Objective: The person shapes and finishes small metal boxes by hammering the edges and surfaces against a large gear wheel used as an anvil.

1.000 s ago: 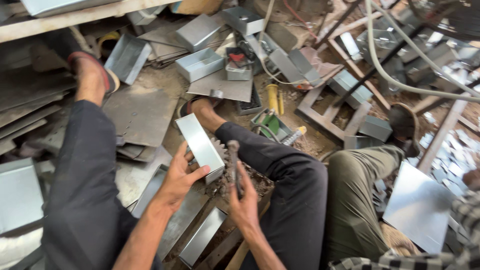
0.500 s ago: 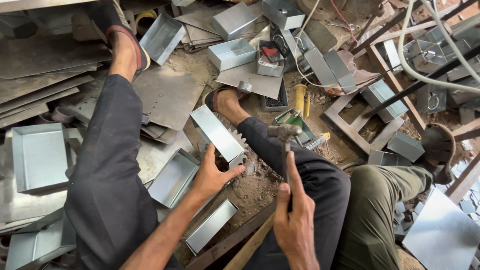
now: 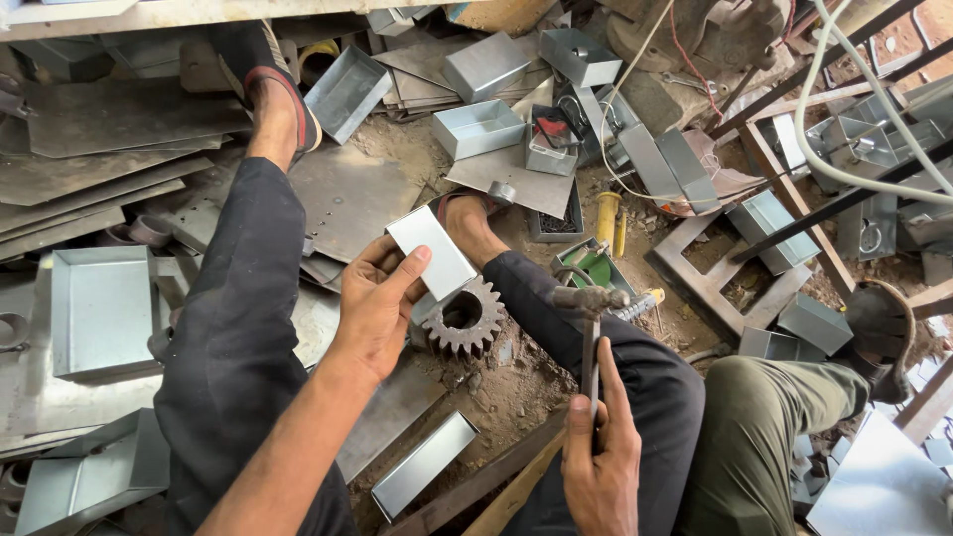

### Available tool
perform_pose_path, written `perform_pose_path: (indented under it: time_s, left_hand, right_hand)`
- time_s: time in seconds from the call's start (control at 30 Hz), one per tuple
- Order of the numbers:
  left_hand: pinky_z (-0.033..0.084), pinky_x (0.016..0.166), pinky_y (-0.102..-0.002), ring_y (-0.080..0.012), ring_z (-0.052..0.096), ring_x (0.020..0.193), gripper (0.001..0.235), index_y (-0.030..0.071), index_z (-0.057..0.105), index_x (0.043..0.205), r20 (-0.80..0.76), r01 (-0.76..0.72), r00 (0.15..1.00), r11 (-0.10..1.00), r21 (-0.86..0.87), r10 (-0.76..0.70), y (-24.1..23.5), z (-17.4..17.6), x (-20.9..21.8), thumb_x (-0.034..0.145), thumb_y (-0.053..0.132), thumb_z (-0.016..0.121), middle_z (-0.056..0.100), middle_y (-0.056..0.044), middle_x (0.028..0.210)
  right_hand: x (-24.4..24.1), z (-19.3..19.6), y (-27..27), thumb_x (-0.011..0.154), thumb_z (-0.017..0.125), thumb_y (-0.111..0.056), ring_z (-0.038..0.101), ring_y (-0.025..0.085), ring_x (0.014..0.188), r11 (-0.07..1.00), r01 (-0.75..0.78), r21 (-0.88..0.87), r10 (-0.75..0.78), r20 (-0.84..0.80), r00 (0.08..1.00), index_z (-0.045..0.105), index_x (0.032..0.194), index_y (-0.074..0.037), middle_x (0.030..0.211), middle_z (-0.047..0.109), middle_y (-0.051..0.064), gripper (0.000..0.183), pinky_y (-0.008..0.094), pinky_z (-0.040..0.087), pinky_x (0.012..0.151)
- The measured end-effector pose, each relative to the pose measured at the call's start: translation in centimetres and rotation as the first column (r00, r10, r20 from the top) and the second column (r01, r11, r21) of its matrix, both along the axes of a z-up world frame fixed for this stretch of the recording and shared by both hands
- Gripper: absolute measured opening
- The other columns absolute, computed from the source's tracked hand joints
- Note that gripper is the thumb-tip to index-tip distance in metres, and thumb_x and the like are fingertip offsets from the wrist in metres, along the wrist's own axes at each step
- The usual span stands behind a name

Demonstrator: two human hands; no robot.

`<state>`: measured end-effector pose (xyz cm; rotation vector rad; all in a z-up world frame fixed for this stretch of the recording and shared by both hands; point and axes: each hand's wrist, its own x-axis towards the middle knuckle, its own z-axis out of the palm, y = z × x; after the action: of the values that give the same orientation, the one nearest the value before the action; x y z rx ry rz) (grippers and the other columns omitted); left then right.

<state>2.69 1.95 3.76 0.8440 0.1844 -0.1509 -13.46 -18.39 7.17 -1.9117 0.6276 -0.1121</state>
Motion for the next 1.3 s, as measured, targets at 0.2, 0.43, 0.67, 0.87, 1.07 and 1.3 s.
perform_pose_path:
  time_s: [0.2, 0.43, 0.67, 0.87, 1.07, 1.3]
  left_hand:
    - [0.055, 0.078, -0.029, -0.012, 0.07, 0.085, 0.016, 0.006, 0.071, 0.101, -0.181, -0.054, 0.983, 0.997, -0.055, 0.043, -0.7, -3.3, -0.3, 0.092, 0.019, 0.073, 0.074, -0.002, 0.096]
    - [0.046, 0.067, -0.026, -0.008, 0.057, 0.07, 0.032, 0.005, 0.079, 0.082, -0.06, -0.029, 0.997, 0.924, 0.383, 0.056, -0.7, -4.7, -0.5, 0.093, 0.036, 0.074, 0.069, 0.001, 0.076]
    - [0.035, 0.069, -0.03, -0.011, 0.04, 0.069, 0.052, 0.01, 0.054, 0.067, -0.242, 0.038, 0.967, 0.884, 0.467, 0.086, 0.2, -5.7, -0.1, 0.085, 0.049, 0.084, 0.048, 0.003, 0.069]
    - [0.043, 0.09, -0.034, -0.0153, 0.052, 0.086, 0.054, 0.01, 0.057, 0.089, -0.261, -0.013, 0.951, 0.865, 0.502, 0.166, 0.4, -5.7, 0.2, 0.073, 0.051, 0.088, 0.059, -0.002, 0.087]
    - [0.033, 0.101, -0.047, -0.0343, 0.039, 0.124, 0.09, -0.002, 0.038, 0.135, 0.207, -0.328, 0.941, 0.572, 0.752, 0.266, 0.6, -5.6, 0.1, 0.081, 0.05, 0.088, 0.04, -0.022, 0.131]
    - [0.048, 0.101, -0.043, -0.0317, 0.055, 0.122, 0.09, 0.001, 0.04, 0.147, 0.32, -0.171, 0.926, 0.534, 0.828, -0.2, 2.4, -3.8, -1.3, 0.077, 0.045, 0.076, 0.052, -0.018, 0.134]
  right_hand:
    - [0.2, 0.5, 0.5, 0.102, 0.048, -0.027, 0.035, 0.009, 0.049, 0.97, -0.132, -0.203, 0.141, 0.03, 0.99, 0.035, 0.161, -0.018, 0.055, 0.039, 0.0, 0.061, 0.033, 0.032, 0.047]
    - [0.8, 5.3, 1.5, 0.103, 0.048, -0.022, 0.05, 0.008, 0.044, 0.863, -0.156, -0.481, 0.303, 0.246, 0.921, 0.046, 0.154, -0.012, 0.051, 0.055, 0.001, 0.052, 0.03, 0.042, 0.044]
    - [1.6, 3.1, 2.7, 0.112, 0.05, -0.015, 0.053, 0.003, 0.052, 0.878, 0.14, -0.458, 0.248, 0.685, 0.685, 0.032, 0.163, -0.007, 0.069, 0.059, 0.002, 0.055, 0.021, 0.042, 0.049]
    - [2.8, 0.9, 3.3, 0.097, 0.054, -0.007, 0.048, 0.013, 0.045, 0.811, -0.389, -0.436, 0.411, -0.048, 0.91, 0.036, 0.159, -0.023, 0.058, 0.058, 0.003, 0.066, 0.029, 0.046, 0.043]
    - [0.6, 2.5, 2.6, 0.099, 0.051, -0.014, 0.038, 0.013, 0.044, 0.906, -0.229, -0.355, 0.275, 0.084, 0.958, 0.043, 0.155, -0.022, 0.051, 0.04, 0.008, 0.056, 0.035, 0.039, 0.047]
    - [-0.1, 1.1, 1.0, 0.1, 0.049, -0.019, 0.035, 0.011, 0.047, 0.938, -0.194, -0.286, 0.198, -0.014, 0.98, 0.042, 0.158, -0.022, 0.051, 0.038, 0.006, 0.058, 0.034, 0.034, 0.047]
